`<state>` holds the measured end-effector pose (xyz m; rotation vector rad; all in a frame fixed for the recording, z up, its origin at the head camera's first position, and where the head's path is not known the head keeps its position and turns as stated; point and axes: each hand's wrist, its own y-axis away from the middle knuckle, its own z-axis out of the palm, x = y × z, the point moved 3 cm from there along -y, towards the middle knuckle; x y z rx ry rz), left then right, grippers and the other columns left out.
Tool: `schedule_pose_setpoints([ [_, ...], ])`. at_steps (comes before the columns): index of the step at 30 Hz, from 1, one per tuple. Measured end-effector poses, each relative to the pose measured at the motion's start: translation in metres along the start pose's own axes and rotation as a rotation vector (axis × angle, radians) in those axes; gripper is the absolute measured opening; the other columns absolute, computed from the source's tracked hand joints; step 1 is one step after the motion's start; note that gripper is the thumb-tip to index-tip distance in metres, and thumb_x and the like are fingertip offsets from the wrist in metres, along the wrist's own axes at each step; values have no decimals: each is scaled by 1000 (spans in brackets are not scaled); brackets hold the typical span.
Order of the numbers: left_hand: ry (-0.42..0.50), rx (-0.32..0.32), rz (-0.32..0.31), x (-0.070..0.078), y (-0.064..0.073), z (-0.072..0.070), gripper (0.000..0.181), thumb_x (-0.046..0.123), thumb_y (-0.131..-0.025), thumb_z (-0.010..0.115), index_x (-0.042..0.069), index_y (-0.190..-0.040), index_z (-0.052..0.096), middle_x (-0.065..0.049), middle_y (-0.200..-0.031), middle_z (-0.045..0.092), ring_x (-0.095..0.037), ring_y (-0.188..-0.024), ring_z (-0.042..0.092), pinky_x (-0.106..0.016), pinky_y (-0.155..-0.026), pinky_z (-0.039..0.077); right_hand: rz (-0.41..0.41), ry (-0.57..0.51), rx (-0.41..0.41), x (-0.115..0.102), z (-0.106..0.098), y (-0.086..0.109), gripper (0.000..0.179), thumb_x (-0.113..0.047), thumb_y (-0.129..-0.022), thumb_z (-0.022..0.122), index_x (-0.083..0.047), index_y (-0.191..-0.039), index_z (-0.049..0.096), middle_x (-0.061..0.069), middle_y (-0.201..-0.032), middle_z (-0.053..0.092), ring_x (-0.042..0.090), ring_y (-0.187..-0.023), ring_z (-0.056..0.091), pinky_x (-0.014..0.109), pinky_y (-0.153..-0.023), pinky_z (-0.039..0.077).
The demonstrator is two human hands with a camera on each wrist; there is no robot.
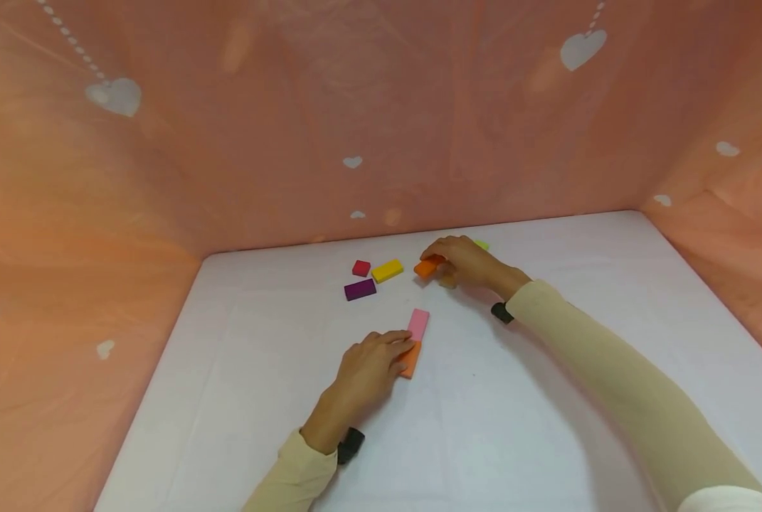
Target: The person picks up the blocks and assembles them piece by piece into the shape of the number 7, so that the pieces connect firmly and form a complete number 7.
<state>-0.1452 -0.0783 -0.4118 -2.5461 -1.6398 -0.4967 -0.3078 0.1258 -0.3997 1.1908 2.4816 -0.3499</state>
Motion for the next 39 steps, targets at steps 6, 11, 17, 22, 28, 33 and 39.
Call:
schedule_pose_setpoints([
  [6, -22, 2, 6, 1, -1, -1, 44, 25, -94, 68, 23, -137, 62, 7, -144, 58, -22, -124, 57, -40, -90, 54, -59, 47, 0, 0, 0, 3, 32, -8, -93, 68, -10, -125, 66, 8, -128, 66, 29, -122, 57, 49, -109, 41],
  [11, -46, 32, 19, 2, -4, -3, 44, 26, -94, 69, 23, -137, 62, 8, -142, 59, -21, -122, 60, -38, -88, 54, -82, 60, 7, -2, -3, 5, 31, -9, -93, 68, -10, -124, 66, 7, -127, 66, 29, -123, 56, 47, -108, 41],
  [17, -42, 27, 5, 3, -2, -2, 43, 25, -93, 69, 23, -136, 63, 9, -141, 61, -21, -121, 61, -39, -88, 55, -115, 31, -23, -10, 2, 8, 31, -12, -95, 66, -12, -126, 65, 6, -130, 65, 27, -124, 55, 47, -111, 40],
  [22, -15, 38, 9, 4, -1, -1, 43, 24, -93, 71, 22, -135, 64, 8, -139, 62, -22, -123, 61, -41, -92, 55, -121, 26, -25, -15, 8, 13, 32, -10, -95, 66, -14, -126, 65, 3, -130, 65, 25, -125, 54, 48, -112, 37],
  [28, 12, 45, 8, 4, -2, -2, 43, 24, -92, 72, 22, -134, 64, 8, -138, 63, -21, -125, 61, -42, -95, 54, -117, 22, -42, -16, 15, 17, 28, -15, -96, 65, -18, -124, 66, -2, -127, 66, 21, -123, 56, 42, -107, 33],
  [33, 28, 31, 1, 1, -2, -2, 43, 23, -91, 72, 22, -134, 65, 7, -137, 64, -21, -125, 61, -42, -96, 54, -116, 20, -44, -15, 18, 18, 26, -15, -96, 64, -21, -122, 67, -5, -124, 66, 17, -121, 56, 38, -104, 33],
  [39, 44, 25, -3, -2, -1, -3, 43, 23, -91, 73, 21, -133, 65, 6, -136, 65, -22, -124, 62, -43, -95, 54, -117, -24, -73, -19, 24, 18, 26, -16, -98, 62, -22, -123, 66, -7, -126, 64, 16, -122, 55, 40, -112, 42],
])
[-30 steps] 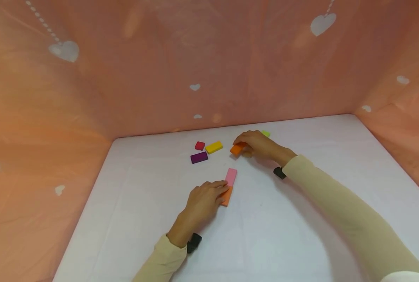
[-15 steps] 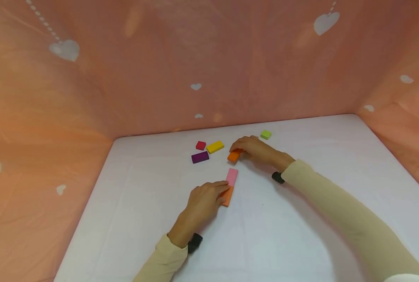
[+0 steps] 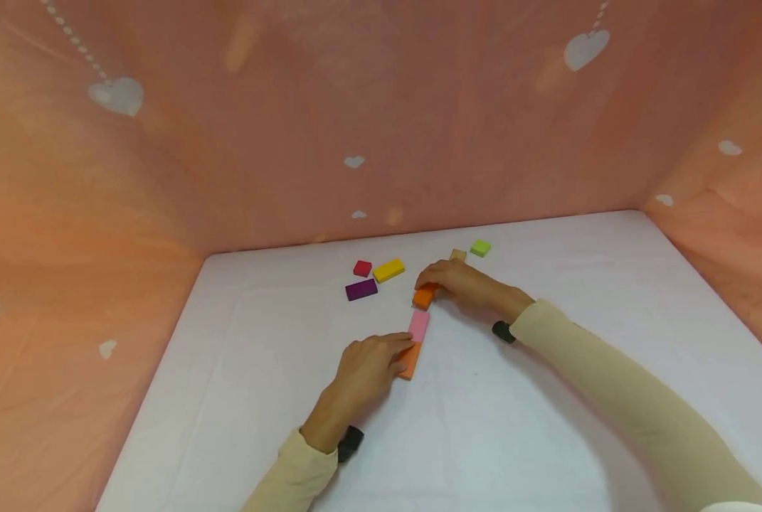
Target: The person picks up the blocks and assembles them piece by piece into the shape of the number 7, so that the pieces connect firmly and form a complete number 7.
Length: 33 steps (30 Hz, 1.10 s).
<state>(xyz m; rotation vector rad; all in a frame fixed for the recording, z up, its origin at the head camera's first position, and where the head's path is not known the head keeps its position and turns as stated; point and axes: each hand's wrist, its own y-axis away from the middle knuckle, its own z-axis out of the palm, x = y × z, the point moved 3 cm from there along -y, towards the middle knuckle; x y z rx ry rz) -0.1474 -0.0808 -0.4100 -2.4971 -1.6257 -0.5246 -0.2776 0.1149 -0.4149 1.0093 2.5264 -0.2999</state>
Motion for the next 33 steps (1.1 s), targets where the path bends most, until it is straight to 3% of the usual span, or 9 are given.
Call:
schedule_pose_setpoints([
  [12, -10, 18, 46, 1, 0, 1, 43, 21, -90, 73, 19, -132, 66, 6, -137, 64, -22, -122, 62, -43, -92, 55, -6, 13, -50, -1, 4, 5, 26, -17, -98, 62, -19, -123, 67, -5, -126, 65, 19, -125, 56, 39, -111, 45],
  [22, -26, 19, 33, 3, -2, 2, 43, 21, -91, 73, 20, -133, 66, 6, -138, 63, -23, -123, 61, -42, -93, 55, -40, 30, -53, 1, 4, 6, 26, -15, -98, 62, -19, -123, 68, -3, -128, 66, 22, -127, 56, 42, -113, 43],
  [33, -76, 28, 59, 4, -1, 2, 42, 21, -90, 73, 22, -132, 67, 7, -138, 64, -22, -116, 64, -37, -83, 56, -53, 52, -45, -4, 5, 9, 28, -13, -96, 64, -18, -124, 68, -2, -128, 67, 22, -125, 57, 44, -111, 42],
])
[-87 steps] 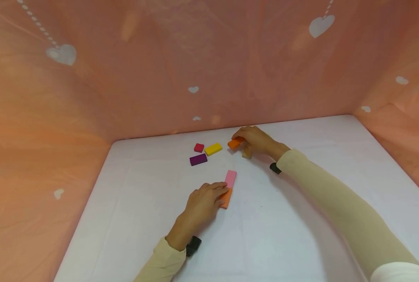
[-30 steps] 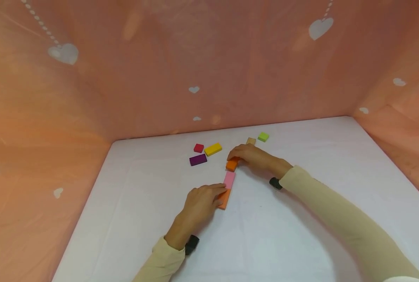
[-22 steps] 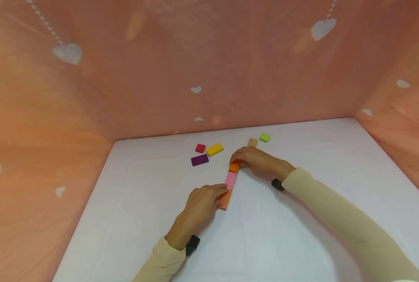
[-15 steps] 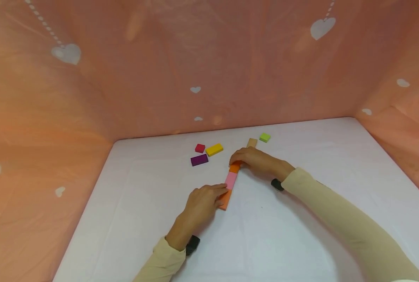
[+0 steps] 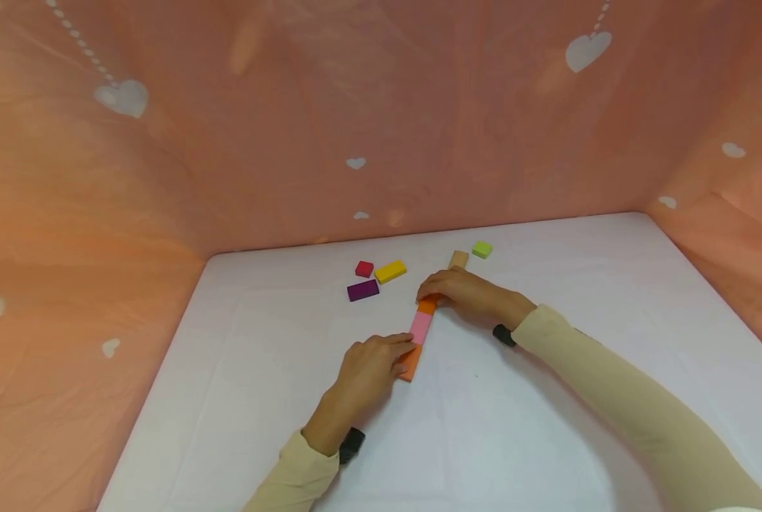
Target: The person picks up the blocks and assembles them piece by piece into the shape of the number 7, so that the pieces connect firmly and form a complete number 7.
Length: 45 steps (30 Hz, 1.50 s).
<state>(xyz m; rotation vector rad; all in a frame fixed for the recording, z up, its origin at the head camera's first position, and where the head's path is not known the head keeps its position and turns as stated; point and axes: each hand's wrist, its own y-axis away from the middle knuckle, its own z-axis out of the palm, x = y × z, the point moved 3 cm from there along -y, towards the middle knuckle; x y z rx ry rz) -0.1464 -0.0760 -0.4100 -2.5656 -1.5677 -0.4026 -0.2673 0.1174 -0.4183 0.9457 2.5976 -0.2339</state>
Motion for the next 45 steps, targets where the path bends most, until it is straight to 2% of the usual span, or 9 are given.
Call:
schedule_pose_setpoints([
  [13, -15, 21, 13, 4, -2, -1, 42, 23, -88, 75, 21, -130, 68, 6, -135, 65, -22, -111, 66, -35, -80, 56, -1, 31, -9, 3, -2, -1, 28, -14, -96, 64, -19, -124, 69, -2, -128, 67, 21, -126, 57, 42, -110, 40],
  [19, -7, 13, 4, 4, -2, 0, 41, 22, -89, 75, 21, -129, 68, 7, -135, 65, -22, -112, 65, -33, -78, 54, 14, 7, -10, 10, -8, 3, 35, -13, -96, 64, -19, -131, 66, -2, -136, 63, 21, -131, 53, 43, -111, 38],
  [25, -6, 27, 9, 3, -1, 1, 40, 21, -89, 74, 21, -129, 69, 6, -134, 66, -22, -112, 65, -32, -78, 54, 12, -42, 89, 29, -33, 9, 34, -2, -93, 67, -9, -126, 67, 6, -130, 66, 28, -122, 59, 49, -107, 45],
  [29, -12, 36, 15, 2, -1, 1, 40, 22, -89, 74, 21, -129, 69, 6, -134, 66, -23, -112, 65, -33, -79, 56, 24, -11, 119, 45, -42, 12, 35, 6, -90, 67, -5, -123, 68, 11, -127, 67, 32, -119, 61, 51, -105, 47],
  [33, -5, 24, 2, 1, 0, 1, 40, 22, -89, 74, 21, -129, 69, 6, -134, 66, -22, -112, 65, -33, -79, 55, 62, 19, 90, 57, -41, 11, 38, 5, -90, 66, -5, -128, 66, 13, -131, 65, 35, -125, 58, 53, -109, 44],
  [39, 4, 27, 1, 0, 1, 2, 39, 21, -89, 74, 20, -127, 70, 6, -133, 67, -23, -111, 65, -33, -78, 55, 77, -36, 73, 61, -35, 7, 36, 2, -92, 66, -9, -126, 68, 9, -131, 66, 32, -125, 58, 50, -109, 45],
  [42, 4, 31, 3, -1, 0, 2, 38, 21, -89, 74, 20, -127, 70, 7, -133, 66, -23, -112, 65, -34, -78, 55, 81, 1, 72, 62, -33, 6, 32, 0, -91, 68, -12, -121, 70, 6, -127, 67, 29, -123, 59, 48, -108, 43],
  [45, 5, 30, 6, -1, -1, 3, 38, 21, -90, 73, 20, -127, 70, 7, -134, 66, -23, -112, 64, -35, -78, 55, 97, 49, 68, 63, -32, 5, 31, -3, -91, 69, -15, -119, 71, 5, -127, 67, 28, -124, 57, 49, -104, 37],
])
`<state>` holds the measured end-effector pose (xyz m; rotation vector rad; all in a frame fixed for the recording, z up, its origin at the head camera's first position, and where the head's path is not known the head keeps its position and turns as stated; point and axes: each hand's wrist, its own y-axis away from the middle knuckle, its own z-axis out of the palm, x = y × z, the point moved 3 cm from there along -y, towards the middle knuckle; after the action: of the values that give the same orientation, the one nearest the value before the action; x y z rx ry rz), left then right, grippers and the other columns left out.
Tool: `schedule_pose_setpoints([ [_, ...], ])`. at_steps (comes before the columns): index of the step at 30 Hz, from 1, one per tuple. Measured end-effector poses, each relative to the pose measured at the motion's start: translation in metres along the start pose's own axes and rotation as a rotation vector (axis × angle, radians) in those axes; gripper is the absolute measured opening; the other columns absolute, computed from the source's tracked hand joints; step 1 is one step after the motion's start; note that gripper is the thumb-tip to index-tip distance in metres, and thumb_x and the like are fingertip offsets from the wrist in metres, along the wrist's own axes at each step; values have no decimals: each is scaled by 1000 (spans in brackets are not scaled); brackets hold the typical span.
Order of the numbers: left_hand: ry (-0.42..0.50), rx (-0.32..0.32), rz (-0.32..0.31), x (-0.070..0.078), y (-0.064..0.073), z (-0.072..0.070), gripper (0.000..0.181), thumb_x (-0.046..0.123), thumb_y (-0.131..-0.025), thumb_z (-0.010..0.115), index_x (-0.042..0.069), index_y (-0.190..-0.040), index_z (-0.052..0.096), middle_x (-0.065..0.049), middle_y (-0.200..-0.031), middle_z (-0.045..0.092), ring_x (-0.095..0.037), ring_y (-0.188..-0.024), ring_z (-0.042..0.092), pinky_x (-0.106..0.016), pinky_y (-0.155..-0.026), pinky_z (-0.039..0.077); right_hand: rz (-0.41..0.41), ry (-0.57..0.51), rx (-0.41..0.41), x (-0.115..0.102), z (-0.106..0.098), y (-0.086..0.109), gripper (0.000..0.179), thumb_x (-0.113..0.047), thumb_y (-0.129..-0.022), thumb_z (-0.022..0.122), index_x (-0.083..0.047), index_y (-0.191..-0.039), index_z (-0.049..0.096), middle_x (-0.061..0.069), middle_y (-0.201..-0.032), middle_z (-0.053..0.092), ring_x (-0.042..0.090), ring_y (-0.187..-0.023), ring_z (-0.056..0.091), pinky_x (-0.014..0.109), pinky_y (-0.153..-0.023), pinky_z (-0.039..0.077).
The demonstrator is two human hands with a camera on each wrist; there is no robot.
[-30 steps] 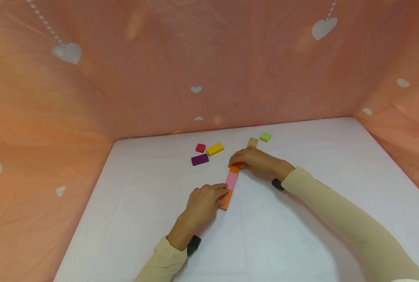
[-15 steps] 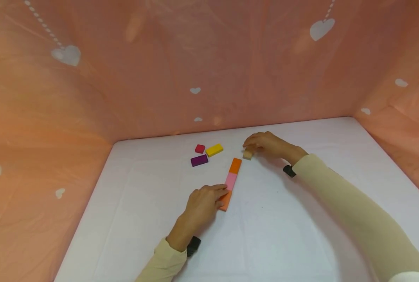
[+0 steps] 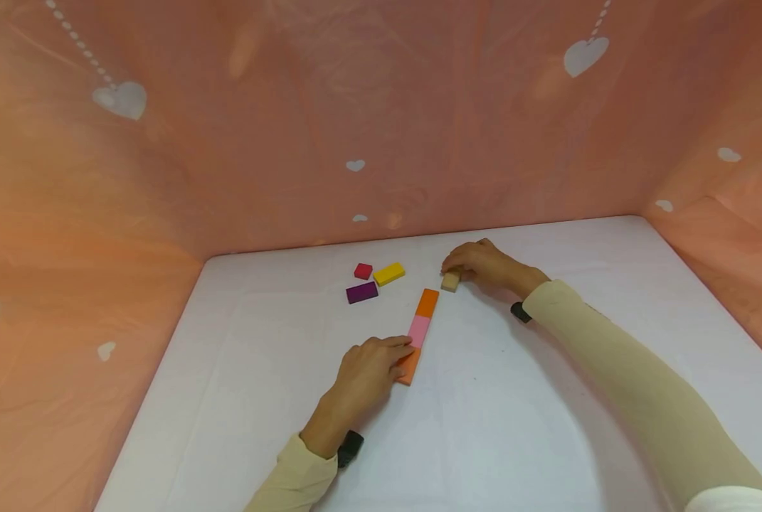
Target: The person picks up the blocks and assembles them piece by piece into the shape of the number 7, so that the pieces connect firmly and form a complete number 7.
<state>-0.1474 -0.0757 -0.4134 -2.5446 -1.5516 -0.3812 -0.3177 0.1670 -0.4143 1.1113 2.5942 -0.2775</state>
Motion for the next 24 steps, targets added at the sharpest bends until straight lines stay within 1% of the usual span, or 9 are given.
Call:
schedule_pose_setpoints([
  [2, 3, -6, -2, 0, 0, 1, 38, 21, -90, 73, 21, -128, 70, 7, -134, 66, -23, -112, 64, -35, -78, 55, 16, 15, -5, 0, 1, 0, 30, -4, -91, 69, -17, -118, 72, 4, -127, 67, 27, -125, 55, 50, -101, 33],
  [7, 15, -12, 0, -1, 0, 1, 39, 22, -90, 73, 21, -129, 69, 6, -135, 65, -23, -113, 64, -35, -79, 55, 34, 33, -8, -1, 1, -1, 28, -7, -92, 69, -19, -116, 72, 2, -126, 68, 25, -125, 56, 49, -102, 31],
  [11, 17, -6, 4, -2, -1, 0, 40, 21, -89, 74, 21, -129, 69, 7, -135, 65, -23, -112, 64, -35, -79, 55, 9, 77, 11, -1, -3, -1, 24, -10, -93, 68, -20, -115, 72, 0, -123, 68, 23, -121, 58, 50, -101, 32],
  [14, 20, -9, -8, -2, -1, -2, 40, 20, -89, 74, 21, -129, 69, 7, -136, 65, -24, -114, 64, -37, -81, 55, -12, 91, 25, -2, -5, -2, 24, -10, -93, 69, -20, -115, 71, 1, -122, 68, 24, -119, 58, 51, -101, 32],
  [20, 24, -16, -20, -1, 1, -3, 41, 19, -89, 74, 22, -129, 69, 7, -136, 65, -24, -115, 63, -38, -82, 55, -23, 74, 56, -4, -8, -1, 26, -9, -91, 70, -19, -115, 71, 3, -123, 68, 25, -120, 58, 52, -99, 31],
  [24, 30, -24, -22, -1, 1, -3, 41, 19, -89, 74, 22, -130, 68, 7, -137, 64, -24, -115, 63, -38, -83, 55, -37, 75, 86, -6, -10, -1, 26, -8, -90, 72, -20, -113, 72, 2, -121, 68, 24, -118, 58, 50, -96, 30],
])
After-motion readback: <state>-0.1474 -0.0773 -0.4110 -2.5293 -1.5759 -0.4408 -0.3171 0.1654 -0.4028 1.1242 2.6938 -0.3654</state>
